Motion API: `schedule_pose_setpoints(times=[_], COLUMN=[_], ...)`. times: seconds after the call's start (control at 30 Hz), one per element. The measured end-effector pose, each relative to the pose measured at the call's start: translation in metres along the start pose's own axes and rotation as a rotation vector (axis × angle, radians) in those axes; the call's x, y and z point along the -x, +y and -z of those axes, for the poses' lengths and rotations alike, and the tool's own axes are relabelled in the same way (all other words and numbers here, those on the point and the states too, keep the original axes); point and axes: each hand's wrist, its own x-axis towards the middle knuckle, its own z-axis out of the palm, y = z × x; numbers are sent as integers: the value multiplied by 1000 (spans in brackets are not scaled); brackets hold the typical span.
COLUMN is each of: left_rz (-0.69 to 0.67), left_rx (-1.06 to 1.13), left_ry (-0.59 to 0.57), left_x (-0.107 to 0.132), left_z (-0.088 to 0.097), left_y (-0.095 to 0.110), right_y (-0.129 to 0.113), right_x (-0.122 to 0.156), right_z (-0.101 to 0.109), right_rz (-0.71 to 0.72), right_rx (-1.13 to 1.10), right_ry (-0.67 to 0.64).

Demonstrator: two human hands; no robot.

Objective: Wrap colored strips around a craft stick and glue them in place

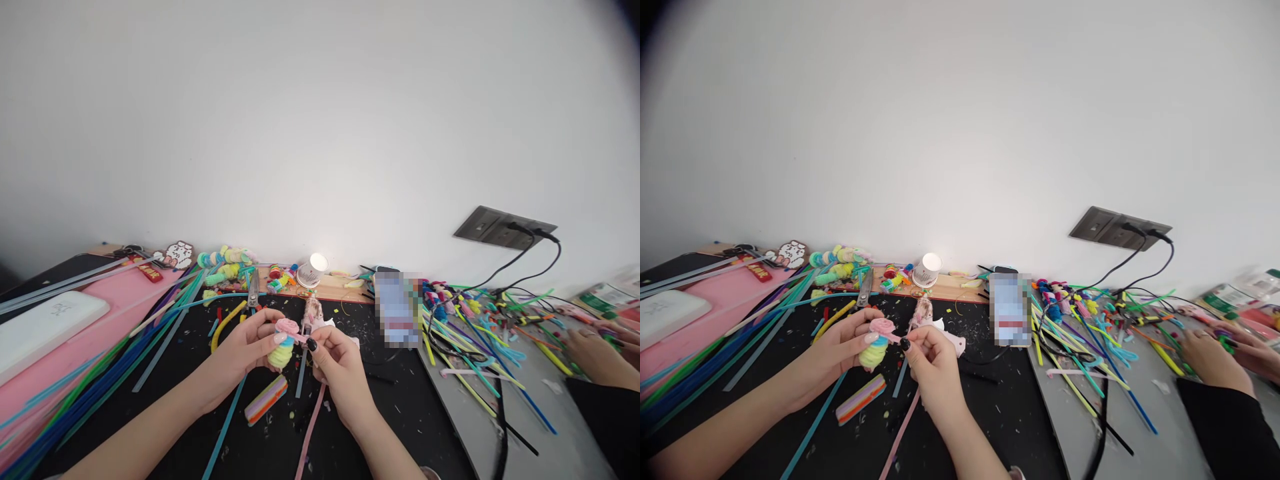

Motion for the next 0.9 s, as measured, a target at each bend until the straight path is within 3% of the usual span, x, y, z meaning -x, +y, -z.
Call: schedule_pose_setpoints(times=[0.9], left_rz=[94], left_rx=[174], left_ry=[-237], left_x=[4], left_z=[4], left_y=[2], right_y=[-4], right_x=[2], right_z=[0], right_rz=[-133], right_rx=[-133], right_ry=[-117])
